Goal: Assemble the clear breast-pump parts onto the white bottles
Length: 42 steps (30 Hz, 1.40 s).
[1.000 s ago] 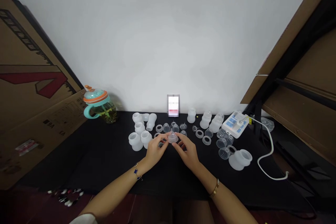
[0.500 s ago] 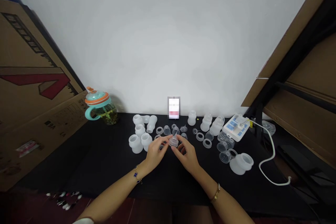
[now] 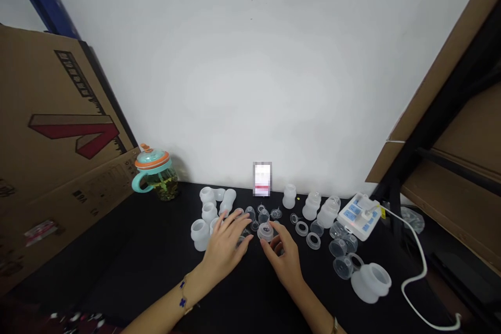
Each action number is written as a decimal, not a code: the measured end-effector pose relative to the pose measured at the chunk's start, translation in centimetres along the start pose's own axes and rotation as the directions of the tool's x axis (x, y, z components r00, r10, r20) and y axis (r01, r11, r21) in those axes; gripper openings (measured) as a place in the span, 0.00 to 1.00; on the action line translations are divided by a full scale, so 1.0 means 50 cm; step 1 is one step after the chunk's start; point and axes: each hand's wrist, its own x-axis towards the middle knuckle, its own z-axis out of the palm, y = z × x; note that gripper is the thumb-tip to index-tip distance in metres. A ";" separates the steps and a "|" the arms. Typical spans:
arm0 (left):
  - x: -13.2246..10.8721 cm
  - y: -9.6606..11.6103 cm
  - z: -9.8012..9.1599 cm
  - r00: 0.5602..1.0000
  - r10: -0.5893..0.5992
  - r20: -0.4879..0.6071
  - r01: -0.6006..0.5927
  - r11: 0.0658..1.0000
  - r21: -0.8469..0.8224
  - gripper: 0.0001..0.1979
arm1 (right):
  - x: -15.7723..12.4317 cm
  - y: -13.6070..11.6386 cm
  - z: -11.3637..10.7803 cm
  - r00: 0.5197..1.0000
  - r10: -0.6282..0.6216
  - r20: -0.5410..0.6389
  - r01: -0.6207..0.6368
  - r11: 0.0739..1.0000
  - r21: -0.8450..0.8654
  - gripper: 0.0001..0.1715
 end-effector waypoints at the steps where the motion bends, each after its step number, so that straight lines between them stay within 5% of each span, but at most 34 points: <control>1: 0.004 0.000 -0.016 1.000 -0.006 -0.017 0.007 0.999 0.054 0.15 | 0.001 -0.001 -0.001 1.000 -0.007 -0.005 0.007 1.000 -0.007 0.22; 8: -0.016 -0.039 -0.080 0.982 -0.092 -0.163 0.147 0.917 0.371 0.12 | 0.001 -0.007 -0.003 1.000 -0.008 0.006 0.008 1.000 -0.025 0.22; 16: -0.035 -0.040 -0.081 0.991 -0.124 0.053 0.083 0.872 0.482 0.10 | 0.001 -0.022 -0.007 0.999 0.031 0.016 -0.031 1.000 0.007 0.21; 20: -0.018 -0.016 -0.102 0.990 -0.101 0.102 0.056 0.925 0.375 0.09 | -0.001 -0.017 -0.008 0.996 0.083 0.010 -0.084 0.995 0.052 0.22; 24: 0.011 0.008 -0.114 0.979 -0.169 0.116 0.165 0.985 0.038 0.06 | 0.002 -0.007 -0.005 0.966 0.258 0.008 -0.253 0.940 0.228 0.27; 27: 0.037 0.018 -0.092 0.948 -0.279 0.155 0.312 0.912 -0.265 0.06 | 0.011 -0.004 -0.003 0.929 0.370 0.034 -0.345 0.825 0.448 0.31; 32: 0.073 0.013 -0.005 0.870 -0.420 0.259 0.485 0.630 -0.607 0.10 | 0.020 -0.001 -0.001 0.891 0.449 0.069 -0.397 0.695 0.600 0.28; 35: 0.077 0.010 0.049 0.841 -0.465 0.275 0.503 0.490 -0.712 0.11 | 0.017 0.000 0.002 0.865 0.491 0.105 -0.445 0.653 0.613 0.28; 42: 0.038 0.009 0.123 0.764 -0.523 0.378 0.573 0.280 -0.771 0.43 | 0.014 -0.007 0.004 0.839 0.533 0.112 -0.474 0.614 0.631 0.29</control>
